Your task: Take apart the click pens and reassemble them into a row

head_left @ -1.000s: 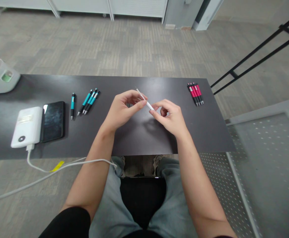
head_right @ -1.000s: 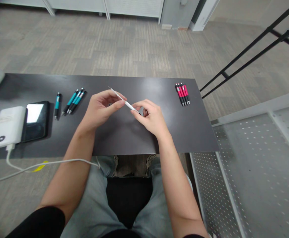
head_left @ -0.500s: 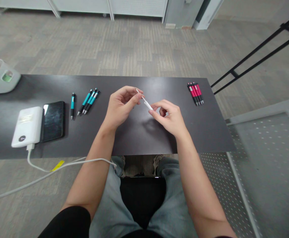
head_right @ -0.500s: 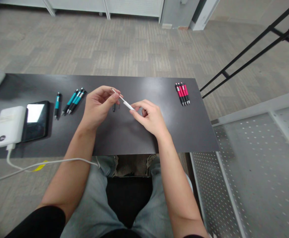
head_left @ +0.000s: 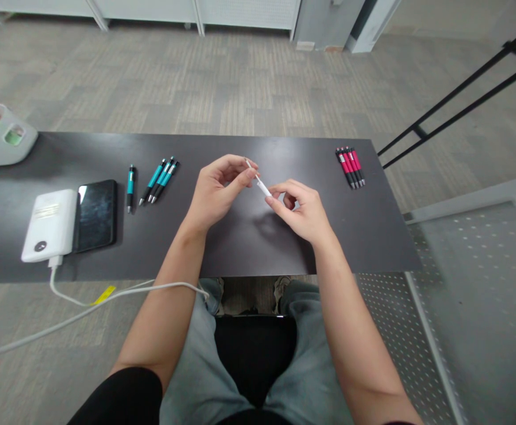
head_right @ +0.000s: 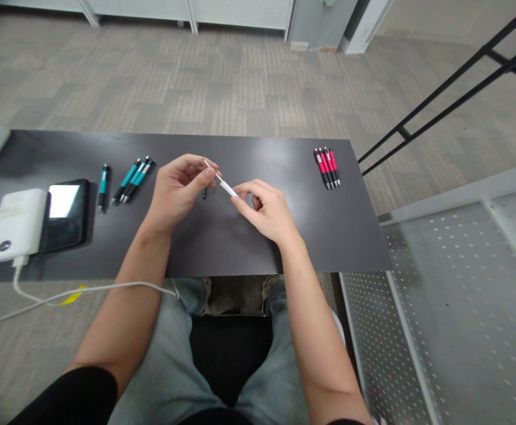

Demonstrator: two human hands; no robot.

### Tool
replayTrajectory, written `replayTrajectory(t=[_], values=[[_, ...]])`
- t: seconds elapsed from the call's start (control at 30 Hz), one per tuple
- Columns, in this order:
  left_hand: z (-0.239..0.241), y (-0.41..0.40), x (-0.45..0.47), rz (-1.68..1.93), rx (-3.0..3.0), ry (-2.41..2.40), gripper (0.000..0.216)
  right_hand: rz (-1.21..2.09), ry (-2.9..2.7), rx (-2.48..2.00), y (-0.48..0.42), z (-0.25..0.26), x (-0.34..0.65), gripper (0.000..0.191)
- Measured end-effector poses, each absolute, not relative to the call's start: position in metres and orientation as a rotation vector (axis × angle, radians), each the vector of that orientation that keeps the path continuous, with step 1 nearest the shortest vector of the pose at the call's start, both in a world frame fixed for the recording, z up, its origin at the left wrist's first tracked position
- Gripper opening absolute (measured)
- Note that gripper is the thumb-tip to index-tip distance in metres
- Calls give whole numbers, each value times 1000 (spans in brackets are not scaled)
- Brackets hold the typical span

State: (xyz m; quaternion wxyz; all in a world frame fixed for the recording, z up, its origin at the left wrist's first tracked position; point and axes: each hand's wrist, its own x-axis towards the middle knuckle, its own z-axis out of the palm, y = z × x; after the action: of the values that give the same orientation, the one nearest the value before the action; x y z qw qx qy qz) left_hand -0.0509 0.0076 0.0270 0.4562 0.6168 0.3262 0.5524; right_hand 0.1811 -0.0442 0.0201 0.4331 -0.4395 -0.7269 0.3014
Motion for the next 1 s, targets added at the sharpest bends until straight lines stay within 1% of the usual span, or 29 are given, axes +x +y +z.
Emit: replayTrajectory(t=[0.23,0.43,0.53,0.6,0.67,0.73,0.8,0.9,1.0], values=[[30,4,-54,1304,1551,863,59,761,-1781,-1103,-44,17,179,6],[21,14,-80,1204,1710,930,55,807,-1750,-1178,-44,21,177,16],[7,22,-95,1180,1904,1143,38,817,-1728,-1192,-43,20,178,18],[0,22,-98,1058,2038,1341,25,814,-1722,-1176,-41,18,179,16],[-2,18,-94,893,2134,1505,18,810,-1721,-1145,-40,16,180,12],[0,12,-88,777,2184,1589,14,815,-1719,-1112,-39,15,181,8],[3,8,-82,737,2206,1609,10,819,-1719,-1097,-39,14,181,6],[4,6,-79,754,2236,1567,7,806,-1722,-1105,-38,11,183,6],[-1,9,-80,830,2213,1484,10,792,-1735,-1138,-37,8,186,8]])
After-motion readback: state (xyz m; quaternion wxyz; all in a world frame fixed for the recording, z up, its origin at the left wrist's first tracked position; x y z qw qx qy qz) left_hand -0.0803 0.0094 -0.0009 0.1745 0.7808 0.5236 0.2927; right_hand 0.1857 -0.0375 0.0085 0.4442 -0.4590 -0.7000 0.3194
